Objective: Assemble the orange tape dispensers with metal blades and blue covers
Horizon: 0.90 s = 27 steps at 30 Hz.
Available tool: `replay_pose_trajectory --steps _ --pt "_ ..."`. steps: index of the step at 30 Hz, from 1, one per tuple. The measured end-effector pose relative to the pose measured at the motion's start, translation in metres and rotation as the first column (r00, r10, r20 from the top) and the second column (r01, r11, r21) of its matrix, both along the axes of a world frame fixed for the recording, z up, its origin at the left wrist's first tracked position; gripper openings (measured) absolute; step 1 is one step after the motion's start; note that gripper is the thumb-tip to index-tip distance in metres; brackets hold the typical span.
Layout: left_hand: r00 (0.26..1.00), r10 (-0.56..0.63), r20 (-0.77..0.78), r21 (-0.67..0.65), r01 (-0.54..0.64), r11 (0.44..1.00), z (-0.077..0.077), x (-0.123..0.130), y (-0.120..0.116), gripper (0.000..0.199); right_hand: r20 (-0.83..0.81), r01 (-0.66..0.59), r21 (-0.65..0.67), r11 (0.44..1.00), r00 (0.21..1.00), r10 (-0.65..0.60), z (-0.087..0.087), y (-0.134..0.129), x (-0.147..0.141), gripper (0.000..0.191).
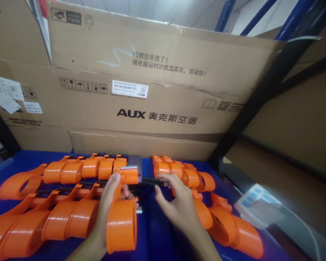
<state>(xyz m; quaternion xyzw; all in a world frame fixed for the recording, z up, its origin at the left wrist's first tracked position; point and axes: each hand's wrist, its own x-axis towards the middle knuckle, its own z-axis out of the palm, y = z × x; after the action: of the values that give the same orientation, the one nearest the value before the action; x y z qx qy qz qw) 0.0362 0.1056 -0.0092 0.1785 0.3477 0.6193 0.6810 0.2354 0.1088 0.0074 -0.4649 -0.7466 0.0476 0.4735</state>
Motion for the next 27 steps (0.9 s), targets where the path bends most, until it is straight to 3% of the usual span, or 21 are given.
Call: replay_pose_trajectory --steps 3,7,10,15,27 --pt "1.0 0.011 0.002 0.027 -0.011 1.0 0.001 0.008 -0.003 0.039 -0.07 0.07 0.04 0.997 0.995 -0.067 0.004 0.0 0.003 0.021" --pt "0.978 0.018 -0.209 0.181 0.021 0.983 -0.009 0.009 0.002 0.04 -0.16 0.141 0.08 0.987 0.979 -0.127 0.007 -0.003 0.005 0.017" --pt "0.942 0.039 -0.332 0.24 0.045 0.97 -0.016 0.01 0.001 0.047 -0.184 0.07 0.092 0.993 0.982 -0.053 0.008 -0.006 0.002 0.021" --pt "0.91 0.042 -0.413 0.269 0.078 0.96 -0.018 0.013 -0.006 0.049 -0.072 -0.107 0.103 0.989 0.991 0.115 0.008 -0.01 -0.005 0.024" --pt "0.907 0.018 -0.421 0.289 0.115 0.95 -0.014 0.015 -0.009 0.044 -0.054 -0.118 0.053 0.992 0.991 0.121 0.001 -0.006 -0.007 0.021"
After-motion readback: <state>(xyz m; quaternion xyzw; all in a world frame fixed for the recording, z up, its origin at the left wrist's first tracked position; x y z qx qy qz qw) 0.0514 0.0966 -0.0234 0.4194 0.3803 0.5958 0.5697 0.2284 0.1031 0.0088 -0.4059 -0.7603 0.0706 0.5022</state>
